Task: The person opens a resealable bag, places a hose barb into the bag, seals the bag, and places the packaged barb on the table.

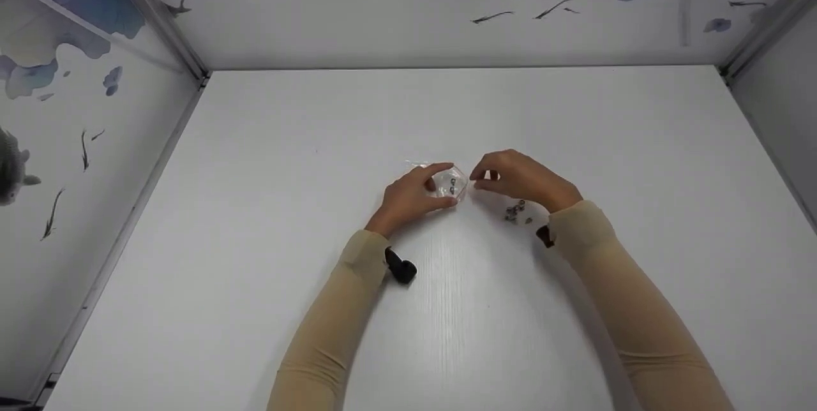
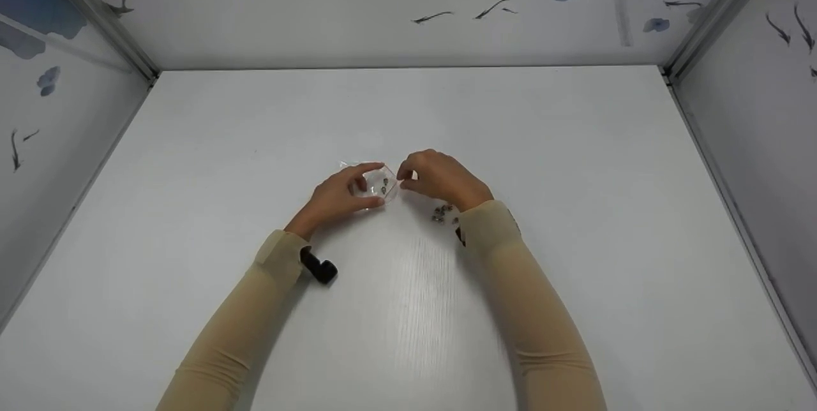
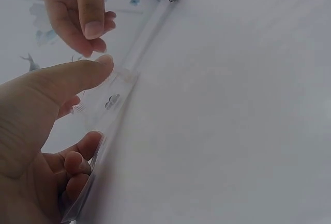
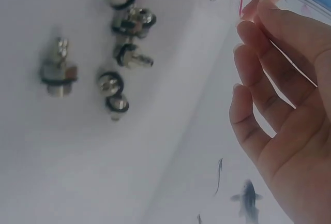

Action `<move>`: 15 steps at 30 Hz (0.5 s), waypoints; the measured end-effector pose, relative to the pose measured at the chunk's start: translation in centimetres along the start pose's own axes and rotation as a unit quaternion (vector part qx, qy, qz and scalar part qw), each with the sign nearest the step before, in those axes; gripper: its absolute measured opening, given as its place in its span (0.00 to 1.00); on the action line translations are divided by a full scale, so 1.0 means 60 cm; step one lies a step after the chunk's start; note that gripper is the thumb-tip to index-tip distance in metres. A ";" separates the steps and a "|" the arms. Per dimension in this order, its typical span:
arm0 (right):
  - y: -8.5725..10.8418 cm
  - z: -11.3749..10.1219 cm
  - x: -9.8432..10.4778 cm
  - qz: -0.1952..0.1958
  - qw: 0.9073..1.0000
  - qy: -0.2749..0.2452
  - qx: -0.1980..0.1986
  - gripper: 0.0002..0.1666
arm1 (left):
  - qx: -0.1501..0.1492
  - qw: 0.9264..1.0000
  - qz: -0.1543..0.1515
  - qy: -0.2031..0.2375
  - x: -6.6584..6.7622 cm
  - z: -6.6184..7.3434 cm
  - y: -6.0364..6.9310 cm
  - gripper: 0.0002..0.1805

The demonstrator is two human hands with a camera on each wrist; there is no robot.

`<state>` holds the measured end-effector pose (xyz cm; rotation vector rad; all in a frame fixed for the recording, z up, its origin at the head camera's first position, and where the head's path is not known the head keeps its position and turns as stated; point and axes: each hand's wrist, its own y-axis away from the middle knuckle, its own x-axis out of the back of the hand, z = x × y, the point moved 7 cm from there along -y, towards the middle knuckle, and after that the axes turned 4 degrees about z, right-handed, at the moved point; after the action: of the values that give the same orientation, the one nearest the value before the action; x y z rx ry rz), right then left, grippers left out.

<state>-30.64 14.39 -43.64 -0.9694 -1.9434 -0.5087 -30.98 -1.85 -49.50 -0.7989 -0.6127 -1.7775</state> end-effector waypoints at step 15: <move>0.067 0.075 0.019 -0.063 0.993 -0.016 -0.098 0.12 | -0.003 1.000 -0.004 0.007 0.000 0.002 0.001 0.37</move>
<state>-30.20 20.34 -45.17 -0.9845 -2.0197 -0.7725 -30.88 -1.77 -49.42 -0.7877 -0.6023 -1.7909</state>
